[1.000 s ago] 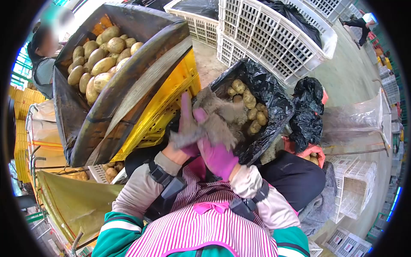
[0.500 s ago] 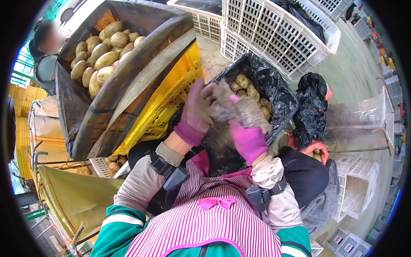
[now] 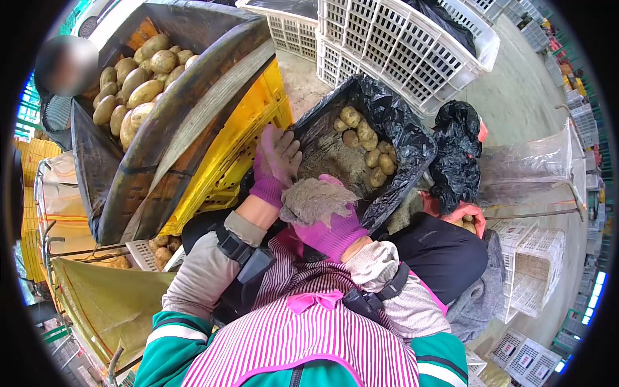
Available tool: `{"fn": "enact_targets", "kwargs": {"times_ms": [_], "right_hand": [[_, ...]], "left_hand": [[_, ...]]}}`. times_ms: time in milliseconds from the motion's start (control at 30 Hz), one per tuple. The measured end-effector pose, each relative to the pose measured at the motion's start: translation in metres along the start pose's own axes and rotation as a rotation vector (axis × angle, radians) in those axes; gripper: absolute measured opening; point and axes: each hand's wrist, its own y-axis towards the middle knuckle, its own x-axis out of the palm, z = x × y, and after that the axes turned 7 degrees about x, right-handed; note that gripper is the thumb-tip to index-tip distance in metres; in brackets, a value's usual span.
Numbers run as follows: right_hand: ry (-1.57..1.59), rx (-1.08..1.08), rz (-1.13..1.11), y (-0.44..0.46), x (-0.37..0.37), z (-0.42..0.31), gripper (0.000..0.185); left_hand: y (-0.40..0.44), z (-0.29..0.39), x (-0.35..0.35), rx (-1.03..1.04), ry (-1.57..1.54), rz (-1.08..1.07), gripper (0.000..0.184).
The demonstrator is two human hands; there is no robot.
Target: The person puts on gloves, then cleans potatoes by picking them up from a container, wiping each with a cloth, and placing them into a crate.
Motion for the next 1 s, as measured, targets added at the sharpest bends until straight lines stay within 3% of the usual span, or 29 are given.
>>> {"fn": "enact_targets", "kwargs": {"times_ms": [67,167,233,267,300,367,433,467,500,533,600,633,700,833,933,1000], "right_hand": [[0.038,-0.016,-0.051,0.002,0.0,0.001,0.036],[0.147,-0.033,-0.169,-0.001,0.007,0.001,0.035],[0.228,-0.184,0.04,-0.013,0.033,0.006,0.032],[0.252,-0.233,0.11,-0.014,0.034,0.006,0.032],[0.245,-0.209,0.009,-0.005,0.011,-0.001,0.03],[0.234,-0.181,-0.089,0.009,0.0,0.005,0.029],[0.202,-0.203,-0.15,0.013,0.015,0.031,0.03],[0.263,-0.074,-0.201,0.012,0.031,0.052,0.032],[0.084,0.123,-0.376,0.02,0.029,0.064,0.032],[-0.177,0.421,-0.712,0.033,0.022,0.078,0.029],[-0.109,0.653,-0.594,0.035,0.052,0.126,0.03],[0.146,0.45,-0.296,0.024,0.085,0.162,0.03],[-0.004,0.522,-0.335,0.028,0.129,0.224,0.035],[-0.607,0.73,-0.502,0.013,0.242,0.37,0.047],[-0.486,0.946,-0.553,0.032,0.179,0.33,0.045],[-0.596,0.9,-0.62,0.023,0.171,0.333,0.05]], "left_hand": [[0.0,0.001,0.002,-0.026,0.018,0.026,0.06],[0.0,0.006,0.002,-0.128,0.158,-0.104,0.055],[0.001,0.006,-0.001,-0.07,0.184,-0.344,0.052],[-0.001,0.005,-0.002,-0.073,0.186,-0.345,0.052],[-0.002,0.004,-0.003,0.158,0.252,-0.42,0.046],[-0.003,0.009,0.003,0.39,0.315,-0.497,0.041],[-0.011,0.026,0.013,0.214,0.119,-0.5,0.037],[-0.011,0.031,0.013,0.218,0.12,-0.508,0.037],[-0.015,0.035,0.009,0.182,0.184,-0.492,0.036],[-0.018,0.037,0.006,0.152,0.245,-0.477,0.036],[-0.026,0.036,0.003,0.181,0.289,-0.524,0.035],[-0.03,0.035,0.001,0.204,0.339,-0.561,0.035],[-0.029,0.022,-0.004,0.187,0.342,-0.565,0.034],[-0.041,0.029,0.004,0.12,0.367,-0.554,0.033],[-0.042,0.029,0.001,0.17,0.414,-0.597,0.032],[-0.048,0.033,0.004,0.158,0.404,-0.582,0.031]]}}
